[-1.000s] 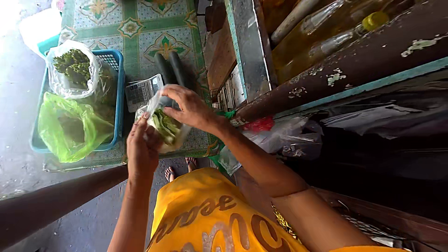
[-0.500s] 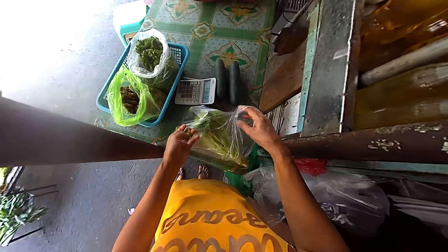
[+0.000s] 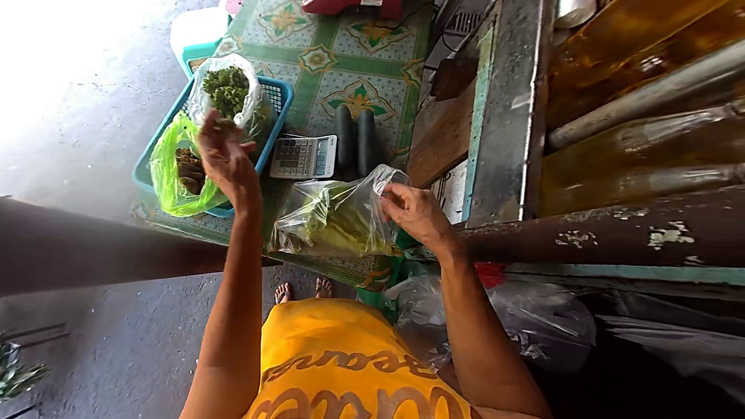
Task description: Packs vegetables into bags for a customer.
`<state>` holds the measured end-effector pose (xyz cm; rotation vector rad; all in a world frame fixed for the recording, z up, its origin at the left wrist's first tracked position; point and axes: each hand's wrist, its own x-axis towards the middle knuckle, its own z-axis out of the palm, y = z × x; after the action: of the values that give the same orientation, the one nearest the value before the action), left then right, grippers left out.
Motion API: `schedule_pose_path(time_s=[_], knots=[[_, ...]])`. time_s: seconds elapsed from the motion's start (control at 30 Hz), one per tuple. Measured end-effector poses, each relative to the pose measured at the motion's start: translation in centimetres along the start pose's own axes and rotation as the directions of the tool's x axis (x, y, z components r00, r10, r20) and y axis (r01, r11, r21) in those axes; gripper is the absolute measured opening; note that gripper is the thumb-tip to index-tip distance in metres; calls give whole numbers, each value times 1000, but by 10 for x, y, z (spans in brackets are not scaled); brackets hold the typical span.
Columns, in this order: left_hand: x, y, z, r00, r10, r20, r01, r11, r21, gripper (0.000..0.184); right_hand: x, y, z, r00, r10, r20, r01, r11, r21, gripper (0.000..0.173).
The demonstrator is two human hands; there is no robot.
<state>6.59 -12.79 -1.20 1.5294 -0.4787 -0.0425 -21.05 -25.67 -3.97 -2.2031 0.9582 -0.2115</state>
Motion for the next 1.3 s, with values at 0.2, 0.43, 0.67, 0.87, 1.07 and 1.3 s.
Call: schedule_pose_path(time_s=[0.2,0.43,0.67,0.87,1.07,1.3], knots=[[9,-51,7,967,-240,83,68,561,825,76,-20,3,-11,979,23,-201,-27,999,-17,22],[-83,12,57,812,-91,576,-288,797,531,48,28,15,-21,913,106,-393,-120,993,-9,33],[-126,15,102,523,-365,770,-455,644,615,50,49,34,-12,941,333,63,-335,889,312,32],[-154,16,35,638,-349,687,369,921,126,39,89,48,2,910,414,-29,-388,873,296,37],[-183,16,-16,387,-800,458,922,328,-205,43,144,49,49,923,384,-21,-383,923,24,91],[-199,6,-23,249,-870,425,962,174,-208,22,84,30,6,948,309,71,-268,661,701,28]])
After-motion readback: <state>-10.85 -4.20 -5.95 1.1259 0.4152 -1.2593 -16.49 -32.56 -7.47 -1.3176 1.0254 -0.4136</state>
